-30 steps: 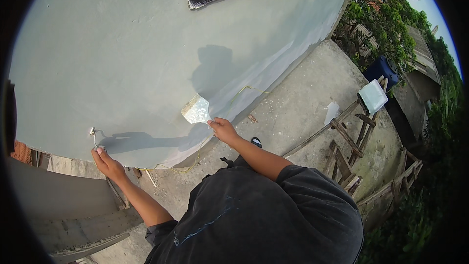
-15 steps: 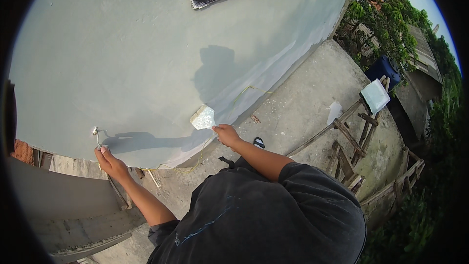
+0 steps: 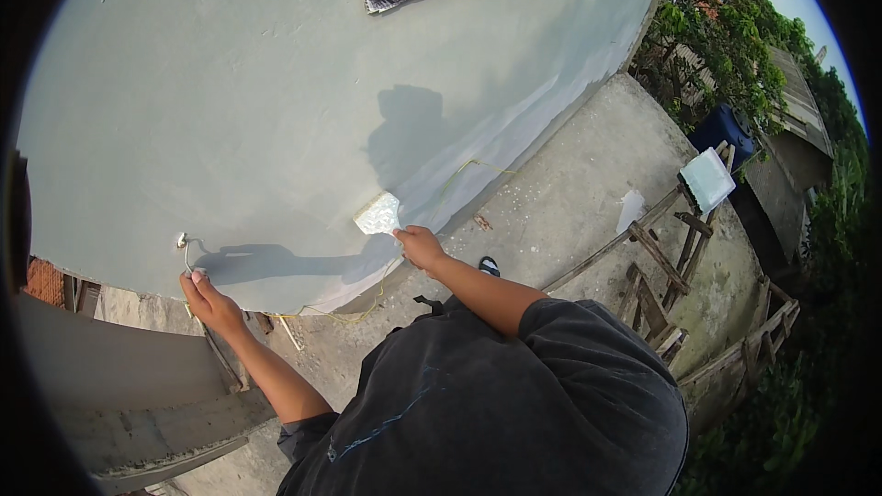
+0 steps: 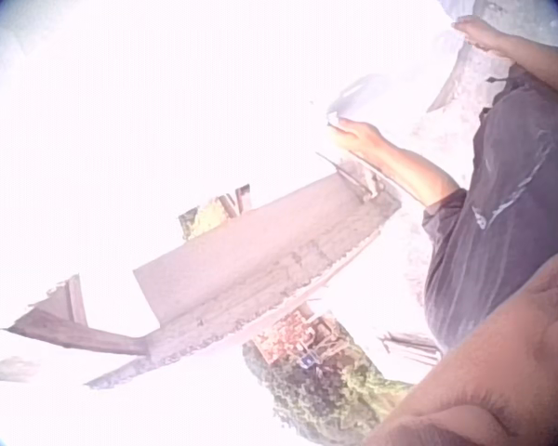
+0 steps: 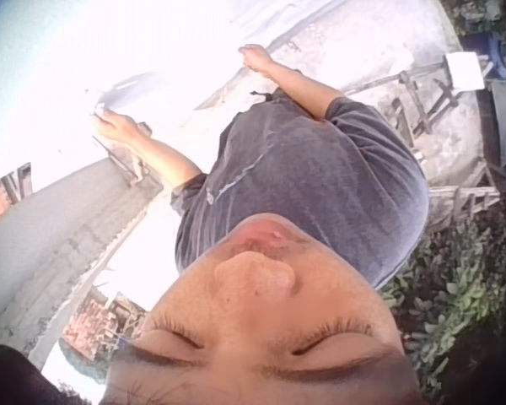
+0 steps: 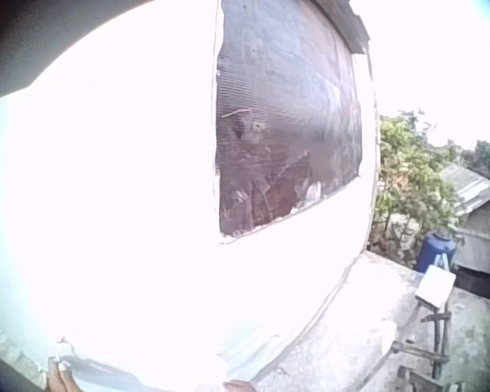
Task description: The person paints a concrete wall with white paint using a brush. They repeatedly dip the brush into a paint tray placed on a wooden scaffold and apply the paint to the wall surface in broad strokes.
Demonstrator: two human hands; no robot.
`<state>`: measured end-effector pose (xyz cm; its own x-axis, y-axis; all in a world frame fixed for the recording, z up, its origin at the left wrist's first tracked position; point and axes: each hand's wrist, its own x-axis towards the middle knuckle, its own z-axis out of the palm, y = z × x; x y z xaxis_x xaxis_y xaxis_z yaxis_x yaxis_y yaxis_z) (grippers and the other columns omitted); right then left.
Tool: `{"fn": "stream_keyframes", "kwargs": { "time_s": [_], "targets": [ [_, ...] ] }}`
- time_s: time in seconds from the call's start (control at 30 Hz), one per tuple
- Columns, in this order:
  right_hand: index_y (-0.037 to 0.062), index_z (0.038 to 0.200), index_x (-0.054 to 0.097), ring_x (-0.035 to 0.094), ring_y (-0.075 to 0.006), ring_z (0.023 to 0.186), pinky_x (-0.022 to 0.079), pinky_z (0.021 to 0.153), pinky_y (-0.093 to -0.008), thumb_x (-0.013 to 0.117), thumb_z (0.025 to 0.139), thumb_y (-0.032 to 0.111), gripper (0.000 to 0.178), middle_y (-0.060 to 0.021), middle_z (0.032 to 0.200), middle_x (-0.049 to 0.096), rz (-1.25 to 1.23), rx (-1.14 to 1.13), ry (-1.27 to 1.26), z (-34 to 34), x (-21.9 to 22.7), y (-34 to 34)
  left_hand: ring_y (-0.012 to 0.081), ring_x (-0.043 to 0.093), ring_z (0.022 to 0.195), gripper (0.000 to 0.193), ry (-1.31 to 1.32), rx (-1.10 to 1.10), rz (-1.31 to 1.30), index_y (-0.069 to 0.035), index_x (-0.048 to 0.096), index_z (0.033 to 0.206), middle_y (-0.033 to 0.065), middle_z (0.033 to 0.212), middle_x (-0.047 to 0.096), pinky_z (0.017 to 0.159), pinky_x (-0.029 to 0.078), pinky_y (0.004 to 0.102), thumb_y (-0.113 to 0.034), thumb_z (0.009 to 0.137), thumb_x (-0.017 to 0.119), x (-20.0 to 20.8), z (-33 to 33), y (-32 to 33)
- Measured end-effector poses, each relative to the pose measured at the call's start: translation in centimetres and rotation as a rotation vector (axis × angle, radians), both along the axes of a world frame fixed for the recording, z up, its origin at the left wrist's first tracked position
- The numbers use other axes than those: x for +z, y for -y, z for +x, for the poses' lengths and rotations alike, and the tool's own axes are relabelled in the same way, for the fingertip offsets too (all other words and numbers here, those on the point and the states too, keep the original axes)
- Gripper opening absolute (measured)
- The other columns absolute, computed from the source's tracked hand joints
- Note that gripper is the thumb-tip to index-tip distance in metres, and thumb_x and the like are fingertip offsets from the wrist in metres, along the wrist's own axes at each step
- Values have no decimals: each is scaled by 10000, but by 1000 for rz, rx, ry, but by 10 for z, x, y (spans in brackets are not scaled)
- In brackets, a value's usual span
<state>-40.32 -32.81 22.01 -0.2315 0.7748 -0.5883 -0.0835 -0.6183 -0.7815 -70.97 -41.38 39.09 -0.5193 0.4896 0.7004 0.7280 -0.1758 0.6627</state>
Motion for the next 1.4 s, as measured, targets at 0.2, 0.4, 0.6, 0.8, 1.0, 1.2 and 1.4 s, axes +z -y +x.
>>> {"fn": "stream_keyframes", "kwargs": {
  "time_s": [0.2, 0.4, 0.6, 0.8, 1.0, 1.2, 1.4],
  "targets": [
    [67, 911, 569, 316, -79, 369, 210, 342, -257, 567, 927, 326, 259, -19, 574, 456, 56, 41, -50, 3, 13, 9, 129, 361, 662, 296, -10, 3, -24, -20, 444, 827, 27, 703, 404, 594, 312, 273, -258, 1001, 405, -1, -2, 2],
    [91, 911, 560, 311, -64, 384, 201, 356, -243, 550, 930, 293, 203, -4, 568, 438, 13, 0, 40, 7, -1, -15, 116, 361, 692, 286, -9, -3, -44, -27, 452, 844, 8, 732, 406, 636, 326, 250, -258, 1007, 402, -3, -4, 1],
    [99, 906, 558, 301, -63, 387, 199, 355, -243, 550, 926, 282, 184, -2, 571, 440, 61, 20, -52, 39, 25, -18, 125, 358, 680, 292, 2, 9, -32, -24, 446, 834, 18, 721, 402, 622, 323, 263, -257, 1005, 401, -2, -2, 3],
    [92, 928, 548, 299, -60, 387, 187, 352, -244, 564, 916, 283, 193, 10, 557, 427, -13, -47, 139, 54, -11, -43, 138, 371, 665, 310, -3, -1, -11, -10, 472, 853, 42, 710, 422, 595, 319, 283, -276, 999, 407, -1, 0, 0],
    [71, 933, 532, 286, -62, 380, 189, 345, -244, 574, 901, 272, 208, 7, 571, 433, 102, -14, -94, 57, 40, -35, 144, 381, 673, 309, 6, 8, -25, -10, 475, 863, 43, 714, 428, 607, 327, 284, -279, 999, 408, -2, -4, 3],
    [77, 935, 530, 276, -57, 370, 169, 339, -233, 564, 910, 243, 171, 16, 552, 419, 16, -7, 48, 54, 18, -29, 146, 394, 679, 303, 0, 5, -36, -15, 482, 873, 46, 724, 439, 613, 335, 283, -280, 999, 408, -2, -2, 1],
    [96, 894, 522, 292, -60, 376, 186, 346, -244, 566, 908, 275, 186, 3, 570, 436, 175, -31, -137, 52, 69, -31, 146, 379, 668, 299, -16, 1, -26, -16, 474, 866, 44, 720, 426, 602, 323, 283, -276, 999, 408, -2, -5, 4]
  ]
}}
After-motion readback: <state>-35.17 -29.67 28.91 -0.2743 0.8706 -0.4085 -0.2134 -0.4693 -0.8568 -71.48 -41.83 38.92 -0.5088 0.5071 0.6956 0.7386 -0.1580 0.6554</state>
